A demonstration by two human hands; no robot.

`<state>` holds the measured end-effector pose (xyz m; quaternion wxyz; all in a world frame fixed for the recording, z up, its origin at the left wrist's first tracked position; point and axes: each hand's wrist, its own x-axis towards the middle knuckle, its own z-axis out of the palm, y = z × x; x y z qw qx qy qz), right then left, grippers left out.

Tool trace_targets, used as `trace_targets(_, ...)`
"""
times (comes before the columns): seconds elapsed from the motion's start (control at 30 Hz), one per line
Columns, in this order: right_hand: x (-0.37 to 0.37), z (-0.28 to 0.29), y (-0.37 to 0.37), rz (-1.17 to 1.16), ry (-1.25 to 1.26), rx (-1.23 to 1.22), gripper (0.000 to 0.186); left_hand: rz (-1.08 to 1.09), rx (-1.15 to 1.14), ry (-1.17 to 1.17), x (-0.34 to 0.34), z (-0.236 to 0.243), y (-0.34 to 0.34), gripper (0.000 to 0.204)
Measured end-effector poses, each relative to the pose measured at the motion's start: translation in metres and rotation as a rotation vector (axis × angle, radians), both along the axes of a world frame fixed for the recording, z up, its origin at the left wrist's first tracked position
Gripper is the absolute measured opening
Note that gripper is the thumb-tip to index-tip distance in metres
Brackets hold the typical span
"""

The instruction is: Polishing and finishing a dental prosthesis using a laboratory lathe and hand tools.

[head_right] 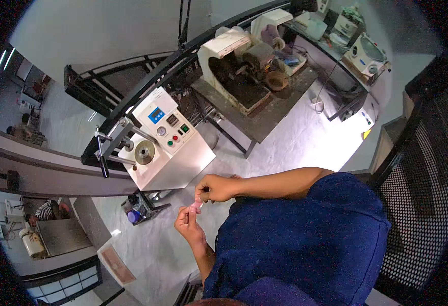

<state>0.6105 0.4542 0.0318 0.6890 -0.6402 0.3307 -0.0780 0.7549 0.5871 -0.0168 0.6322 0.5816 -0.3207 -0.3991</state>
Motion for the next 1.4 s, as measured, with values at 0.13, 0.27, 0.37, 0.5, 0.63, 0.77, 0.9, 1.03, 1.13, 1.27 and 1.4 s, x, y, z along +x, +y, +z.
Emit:
trace_targets(0.13, -0.004, 0.013, 0.019, -0.020, 0.080, -0.283, 0.016, 0.063, 0.009, -0.012, -0.005, 0.001, 0.005, 0.009)
trace_targets(0.27, 0.001, 0.002, 0.026, 0.028, 0.018, -0.324, 0.015, 0.090, -0.014, -0.253, -0.005, 0.006, 0.011, 0.011)
trace_targets(0.37, -0.002, -0.011, 0.023, 0.037, -0.073, -0.281, 0.013, 0.049, -0.041, -0.271, -0.005, 0.010, 0.014, 0.011)
trace_targets(0.5, -0.012, -0.019, 0.017, 0.002, -0.141, -0.279, 0.012, 0.033, -0.080, -0.141, -0.014, 0.013, 0.008, 0.008)
trace_targets(0.63, -0.029, -0.020, 0.000, 0.004, -0.181, -0.237, 0.009, -0.001, -0.116, -0.086, -0.028, 0.013, -0.008, 0.007)
trace_targets(0.77, -0.051, -0.020, -0.024, 0.000, -0.183, -0.170, 0.008, -0.036, -0.110, -0.076, -0.044, 0.015, -0.034, 0.008)
trace_targets(0.9, -0.076, -0.019, -0.051, -0.011, -0.163, -0.180, 0.010, -0.082, -0.075, -0.025, -0.062, 0.019, -0.065, 0.007)
trace_targets(1.03, -0.109, -0.016, -0.082, 0.013, -0.208, -0.242, 0.011, -0.167, -0.069, -0.038, -0.084, 0.025, -0.097, 0.007)
trace_targets(1.13, -0.133, -0.013, -0.105, -0.005, -0.264, -0.268, 0.011, -0.227, -0.088, -0.042, -0.102, 0.029, -0.125, 0.008)
trace_targets(1.27, -0.163, -0.003, -0.134, -0.129, -0.268, -0.198, 0.013, -0.260, -0.065, -0.043, -0.128, 0.040, -0.169, 0.008)
trace_targets(1.4, -0.189, 0.009, -0.164, -0.311, -0.224, -0.068, 0.017, -0.276, -0.035, -0.084, -0.157, 0.052, -0.216, 0.011)
